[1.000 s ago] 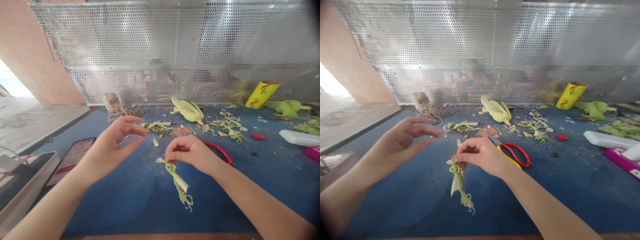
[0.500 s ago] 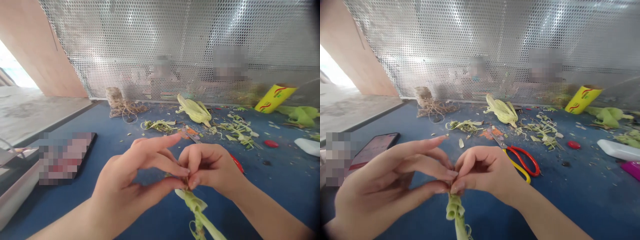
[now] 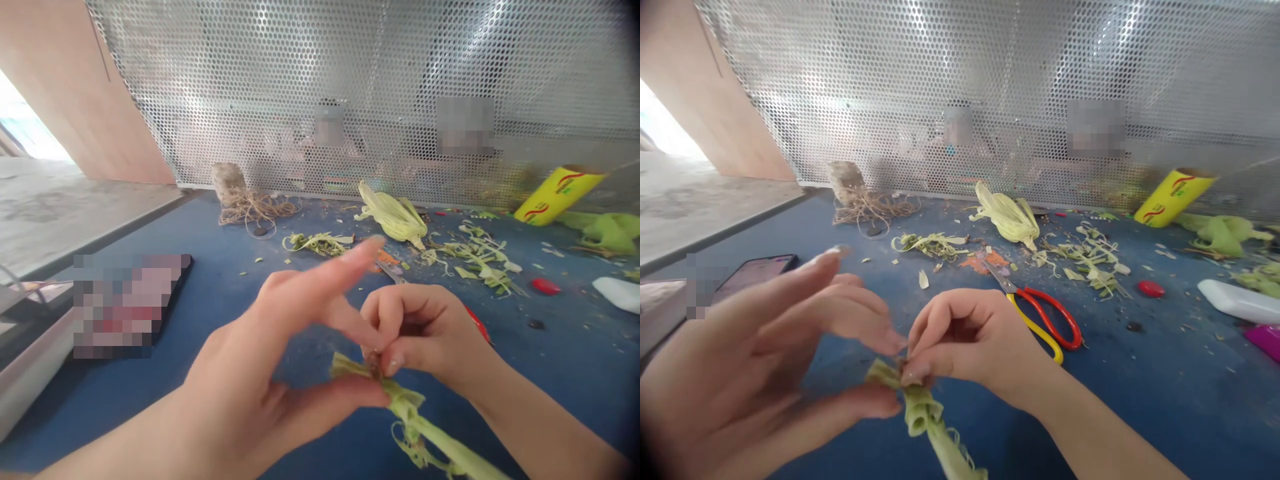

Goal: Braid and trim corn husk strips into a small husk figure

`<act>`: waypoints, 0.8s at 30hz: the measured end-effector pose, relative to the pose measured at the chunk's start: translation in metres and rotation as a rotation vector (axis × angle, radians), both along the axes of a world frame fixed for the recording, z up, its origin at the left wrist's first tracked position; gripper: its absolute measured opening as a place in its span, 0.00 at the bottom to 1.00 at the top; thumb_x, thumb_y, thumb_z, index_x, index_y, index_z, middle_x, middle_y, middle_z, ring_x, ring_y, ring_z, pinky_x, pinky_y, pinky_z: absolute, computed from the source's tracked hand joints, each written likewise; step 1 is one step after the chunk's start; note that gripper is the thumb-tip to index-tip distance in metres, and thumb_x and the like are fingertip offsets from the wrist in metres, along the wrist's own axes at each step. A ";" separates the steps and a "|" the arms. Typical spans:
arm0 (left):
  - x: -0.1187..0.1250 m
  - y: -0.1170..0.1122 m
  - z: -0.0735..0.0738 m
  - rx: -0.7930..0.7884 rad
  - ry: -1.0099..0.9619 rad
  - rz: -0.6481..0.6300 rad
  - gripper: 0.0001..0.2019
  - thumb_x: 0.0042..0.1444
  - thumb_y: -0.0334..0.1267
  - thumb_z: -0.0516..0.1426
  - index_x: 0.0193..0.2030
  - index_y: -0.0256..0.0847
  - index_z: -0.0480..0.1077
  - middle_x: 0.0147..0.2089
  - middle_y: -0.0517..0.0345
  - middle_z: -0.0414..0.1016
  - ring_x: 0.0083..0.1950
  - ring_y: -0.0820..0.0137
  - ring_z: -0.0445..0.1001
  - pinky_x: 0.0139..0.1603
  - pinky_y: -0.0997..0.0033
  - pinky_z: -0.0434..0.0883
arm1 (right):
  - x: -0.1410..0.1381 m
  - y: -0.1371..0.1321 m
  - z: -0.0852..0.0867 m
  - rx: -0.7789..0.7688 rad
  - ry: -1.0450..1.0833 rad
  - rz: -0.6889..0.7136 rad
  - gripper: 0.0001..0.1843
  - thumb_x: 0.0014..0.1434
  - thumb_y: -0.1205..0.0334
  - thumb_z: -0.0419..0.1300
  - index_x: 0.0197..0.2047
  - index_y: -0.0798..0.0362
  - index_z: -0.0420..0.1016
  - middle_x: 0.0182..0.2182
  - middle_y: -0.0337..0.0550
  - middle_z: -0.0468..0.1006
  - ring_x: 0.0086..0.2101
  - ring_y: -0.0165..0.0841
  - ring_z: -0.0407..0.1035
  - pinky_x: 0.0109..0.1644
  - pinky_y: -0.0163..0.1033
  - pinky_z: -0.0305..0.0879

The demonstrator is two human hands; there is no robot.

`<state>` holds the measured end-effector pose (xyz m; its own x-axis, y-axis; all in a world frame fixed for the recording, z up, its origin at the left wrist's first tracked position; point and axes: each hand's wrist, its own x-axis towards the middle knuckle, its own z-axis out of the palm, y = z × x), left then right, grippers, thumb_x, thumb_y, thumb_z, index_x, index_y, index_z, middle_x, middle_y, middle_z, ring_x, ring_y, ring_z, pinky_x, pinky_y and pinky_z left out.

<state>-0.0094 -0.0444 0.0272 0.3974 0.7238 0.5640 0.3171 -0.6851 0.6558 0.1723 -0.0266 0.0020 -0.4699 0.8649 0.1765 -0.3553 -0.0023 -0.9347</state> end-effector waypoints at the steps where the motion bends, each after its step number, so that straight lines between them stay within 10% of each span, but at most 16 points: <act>1: 0.001 0.001 -0.001 -0.007 -0.027 -0.024 0.35 0.45 0.41 0.63 0.59 0.63 0.51 0.32 0.71 0.75 0.37 0.72 0.74 0.48 0.69 0.70 | 0.000 0.000 0.001 0.005 -0.011 -0.005 0.09 0.41 0.69 0.68 0.19 0.53 0.70 0.22 0.36 0.74 0.21 0.25 0.69 0.25 0.31 0.66; 24: 0.003 0.002 -0.010 0.040 -0.040 0.129 0.41 0.47 0.34 0.61 0.63 0.56 0.45 0.27 0.70 0.75 0.37 0.69 0.74 0.50 0.65 0.70 | -0.003 0.006 0.001 0.048 -0.047 -0.135 0.09 0.44 0.64 0.67 0.21 0.54 0.69 0.21 0.35 0.73 0.23 0.23 0.64 0.27 0.30 0.61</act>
<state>-0.0064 -0.0427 0.0172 0.2790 0.7440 0.6071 0.3788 -0.6662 0.6424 0.1693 -0.0209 0.0030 -0.3582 0.9121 0.1994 -0.3052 0.0875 -0.9483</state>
